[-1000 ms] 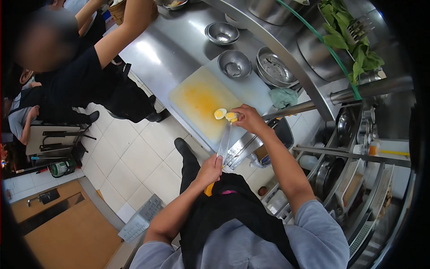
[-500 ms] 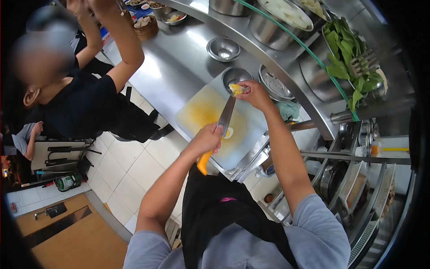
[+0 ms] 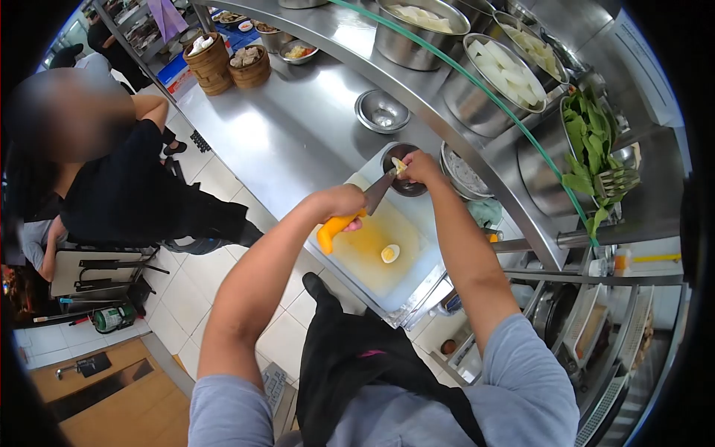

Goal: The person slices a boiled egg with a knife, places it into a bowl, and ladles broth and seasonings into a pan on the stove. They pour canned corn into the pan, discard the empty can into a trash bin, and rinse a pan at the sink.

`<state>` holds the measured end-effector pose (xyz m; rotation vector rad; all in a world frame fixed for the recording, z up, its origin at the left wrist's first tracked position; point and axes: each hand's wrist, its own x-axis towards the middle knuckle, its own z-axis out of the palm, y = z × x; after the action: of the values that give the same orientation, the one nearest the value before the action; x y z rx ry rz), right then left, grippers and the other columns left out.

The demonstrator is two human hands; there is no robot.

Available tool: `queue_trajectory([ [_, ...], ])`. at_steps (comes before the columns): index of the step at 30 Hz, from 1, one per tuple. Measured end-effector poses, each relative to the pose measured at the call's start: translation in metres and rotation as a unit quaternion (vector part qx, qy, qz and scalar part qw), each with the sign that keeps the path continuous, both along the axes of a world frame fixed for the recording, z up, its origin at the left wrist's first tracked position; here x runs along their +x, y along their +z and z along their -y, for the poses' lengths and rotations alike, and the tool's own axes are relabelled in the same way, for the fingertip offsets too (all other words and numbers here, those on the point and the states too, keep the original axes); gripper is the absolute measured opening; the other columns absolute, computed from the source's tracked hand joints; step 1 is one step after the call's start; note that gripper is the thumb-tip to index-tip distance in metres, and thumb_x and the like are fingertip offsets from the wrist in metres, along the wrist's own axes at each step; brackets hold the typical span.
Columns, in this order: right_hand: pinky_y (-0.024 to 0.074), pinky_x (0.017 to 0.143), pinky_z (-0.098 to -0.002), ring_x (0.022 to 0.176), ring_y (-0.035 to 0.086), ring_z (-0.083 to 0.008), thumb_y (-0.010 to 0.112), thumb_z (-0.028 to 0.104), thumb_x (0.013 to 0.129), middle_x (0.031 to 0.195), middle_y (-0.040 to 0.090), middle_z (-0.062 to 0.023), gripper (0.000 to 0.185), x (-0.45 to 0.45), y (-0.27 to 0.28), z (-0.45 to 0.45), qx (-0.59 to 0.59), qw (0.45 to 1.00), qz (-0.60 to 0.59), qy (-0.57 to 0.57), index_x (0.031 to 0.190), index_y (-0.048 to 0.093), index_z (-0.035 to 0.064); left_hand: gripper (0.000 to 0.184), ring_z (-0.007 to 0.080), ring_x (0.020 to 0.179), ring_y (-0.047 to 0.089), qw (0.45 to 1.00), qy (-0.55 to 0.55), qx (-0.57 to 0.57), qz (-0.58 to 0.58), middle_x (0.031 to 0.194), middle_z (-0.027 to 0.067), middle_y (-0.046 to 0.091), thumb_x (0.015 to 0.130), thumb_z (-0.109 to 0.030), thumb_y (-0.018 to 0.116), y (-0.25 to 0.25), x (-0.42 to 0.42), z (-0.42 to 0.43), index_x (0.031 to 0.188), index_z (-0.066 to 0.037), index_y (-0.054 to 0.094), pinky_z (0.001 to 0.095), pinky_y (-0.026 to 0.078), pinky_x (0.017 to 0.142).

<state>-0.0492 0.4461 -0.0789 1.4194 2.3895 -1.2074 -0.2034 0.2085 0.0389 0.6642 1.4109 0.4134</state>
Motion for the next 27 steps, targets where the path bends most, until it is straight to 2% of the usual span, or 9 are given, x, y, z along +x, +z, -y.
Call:
queue_trajectory([
  [4, 0.0593, 0.072, -0.0348, 0.080, 0.073, -0.0234, 0.091, 0.013, 0.066, 0.099, 0.076, -0.0118, 0.039, -0.006, 0.003, 0.016, 0.127, 0.989, 0.063, 0.048, 0.101, 0.075, 0.0039, 0.031, 0.0172, 0.052, 0.059, 0.994, -0.067, 0.006, -0.090, 0.073, 0.0122, 0.062, 0.102, -0.024, 0.043, 0.055, -0.013, 0.039, 0.115, 0.003, 0.053, 0.0326, 0.051, 0.049],
  [6, 0.0552, 0.091, -0.0429, 0.103, 0.070, -0.0342, 0.093, 0.025, 0.063, 0.105, 0.074, -0.0163, 0.045, -0.003, 0.004, 0.021, 0.209, 0.969, 0.081, 0.107, 0.099, 0.075, 0.0037, 0.031, 0.0177, 0.051, 0.059, 0.989, -0.092, 0.022, -0.116, 0.071, 0.0113, 0.061, 0.103, -0.024, 0.042, 0.071, -0.015, 0.065, 0.115, 0.003, 0.052, 0.0326, 0.051, 0.049],
  [7, 0.0552, 0.091, -0.0429, 0.103, 0.070, -0.0342, 0.093, 0.025, 0.063, 0.105, 0.074, -0.0163, 0.045, -0.001, 0.008, 0.023, 0.206, 0.969, 0.083, 0.106, 0.099, 0.075, 0.0037, 0.031, 0.0177, 0.051, 0.059, 0.989, -0.095, 0.019, -0.113, 0.071, 0.0113, 0.061, 0.103, -0.024, 0.042, 0.084, -0.012, 0.079, 0.115, 0.003, 0.052, 0.0326, 0.051, 0.049],
  [10, 0.0553, 0.090, -0.0440, 0.102, 0.069, -0.0352, 0.089, 0.019, 0.069, 0.107, 0.073, -0.0174, 0.040, 0.020, 0.026, 0.045, 0.268, 0.959, 0.029, 0.088, 0.102, 0.074, 0.0026, 0.029, 0.0169, 0.051, 0.059, 0.994, -0.031, -0.004, -0.100, 0.070, 0.0103, 0.060, 0.104, -0.023, 0.041, 0.091, 0.004, 0.126, 0.115, 0.001, 0.052, 0.0309, 0.051, 0.049],
  [12, 0.0556, 0.089, -0.0421, 0.099, 0.070, -0.0360, 0.084, 0.013, 0.075, 0.105, 0.072, -0.0181, 0.035, 0.040, 0.050, 0.069, 0.295, 0.942, -0.154, 0.028, 0.106, 0.072, 0.0020, 0.025, 0.0153, 0.051, 0.058, 0.995, 0.007, 0.034, -0.097, 0.069, 0.0093, 0.059, 0.104, -0.021, 0.042, 0.070, 0.016, 0.159, 0.115, -0.002, 0.052, 0.0288, 0.050, 0.049],
  [13, 0.0565, 0.085, -0.0398, 0.093, 0.071, -0.0335, 0.079, 0.010, 0.081, 0.105, 0.072, -0.0181, 0.032, 0.055, 0.065, 0.088, 0.254, 0.952, -0.172, 0.024, 0.111, 0.070, 0.0015, 0.021, 0.0150, 0.051, 0.058, 0.993, 0.019, 0.033, -0.110, 0.069, 0.0073, 0.058, 0.104, -0.020, 0.043, 0.058, 0.028, 0.172, 0.114, -0.004, 0.053, 0.0285, 0.051, 0.049],
  [14, 0.0566, 0.083, -0.0389, 0.090, 0.071, -0.0317, 0.079, 0.011, 0.081, 0.103, 0.072, -0.0169, 0.032, 0.070, 0.062, 0.107, 0.198, 0.962, -0.187, -0.013, 0.109, 0.069, 0.0014, 0.022, 0.0266, 0.053, 0.064, 0.988, 0.026, 0.067, -0.140, 0.070, 0.0155, 0.063, 0.103, -0.022, 0.046, 0.038, 0.044, 0.188, 0.114, -0.003, 0.051, 0.0409, 0.055, 0.053],
  [18, 0.0569, 0.079, -0.0372, 0.086, 0.072, -0.0270, 0.081, 0.014, 0.080, 0.098, 0.072, -0.0150, 0.034, 0.120, 0.031, 0.179, 0.086, 0.981, -0.169, -0.038, 0.109, 0.067, 0.0019, 0.019, 0.0492, 0.068, 0.066, 0.903, -0.022, 0.162, -0.398, 0.075, 0.0284, 0.066, 0.099, -0.023, 0.052, -0.044, 0.107, 0.226, 0.111, -0.008, 0.052, 0.0606, 0.053, 0.065],
  [27, 0.0569, 0.071, -0.0348, 0.076, 0.070, -0.0241, 0.083, 0.013, 0.078, 0.093, 0.068, -0.0126, 0.040, 0.127, -0.013, 0.231, 0.020, 0.967, -0.217, -0.129, 0.110, 0.063, 0.0036, 0.023, 0.0450, 0.067, 0.068, 0.893, -0.028, 0.138, -0.428, 0.071, 0.0228, 0.068, 0.098, -0.022, 0.054, -0.062, 0.186, 0.220, 0.116, -0.007, 0.051, 0.0599, 0.053, 0.060],
])
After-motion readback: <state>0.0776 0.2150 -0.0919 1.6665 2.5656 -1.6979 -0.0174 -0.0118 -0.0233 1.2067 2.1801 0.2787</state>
